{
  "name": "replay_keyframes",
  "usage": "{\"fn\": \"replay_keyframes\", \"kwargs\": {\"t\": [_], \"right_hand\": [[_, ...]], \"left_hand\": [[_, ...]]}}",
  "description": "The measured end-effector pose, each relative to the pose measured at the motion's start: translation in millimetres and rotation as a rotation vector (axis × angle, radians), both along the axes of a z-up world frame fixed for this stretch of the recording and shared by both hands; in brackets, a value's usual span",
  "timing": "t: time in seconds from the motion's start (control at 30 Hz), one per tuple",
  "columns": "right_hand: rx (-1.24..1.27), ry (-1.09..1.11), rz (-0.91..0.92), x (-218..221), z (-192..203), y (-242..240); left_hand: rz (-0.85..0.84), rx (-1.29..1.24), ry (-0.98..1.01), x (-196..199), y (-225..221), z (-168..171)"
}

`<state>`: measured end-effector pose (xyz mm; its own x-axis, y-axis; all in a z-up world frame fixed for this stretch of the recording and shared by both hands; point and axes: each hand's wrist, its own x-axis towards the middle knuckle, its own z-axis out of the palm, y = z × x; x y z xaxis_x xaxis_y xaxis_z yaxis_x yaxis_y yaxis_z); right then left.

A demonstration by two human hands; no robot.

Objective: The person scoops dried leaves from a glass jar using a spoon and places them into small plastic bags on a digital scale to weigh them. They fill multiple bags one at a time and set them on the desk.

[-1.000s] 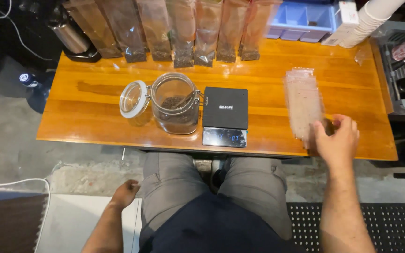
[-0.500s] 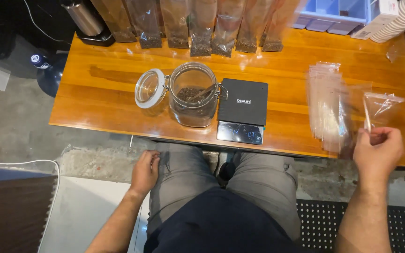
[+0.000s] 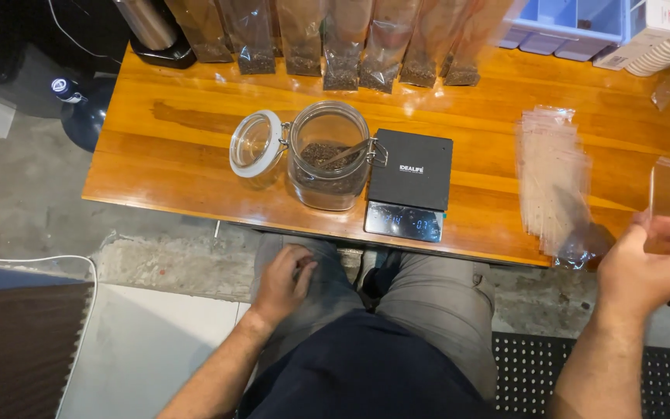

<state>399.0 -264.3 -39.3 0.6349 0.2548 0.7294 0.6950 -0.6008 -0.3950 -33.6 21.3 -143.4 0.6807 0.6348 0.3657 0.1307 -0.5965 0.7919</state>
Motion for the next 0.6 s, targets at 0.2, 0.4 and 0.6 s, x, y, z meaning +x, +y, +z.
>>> {"fn": "replay_keyframes", "kwargs": {"t": [0.2, 0.4, 0.6], "right_hand": [[0.075, 0.425, 0.247, -96, 34, 66], [0.037, 1.047, 0.629, -204, 3, 116], [-0.044, 1.265, 0.908, -232, -1, 116]], "left_hand": [[-0.145, -0.052, -0.088, 37, -16, 46], [-0.202, -0.725, -0.322, 78, -54, 67], [-0.209, -0.664, -0.228, 80, -52, 116]]}}
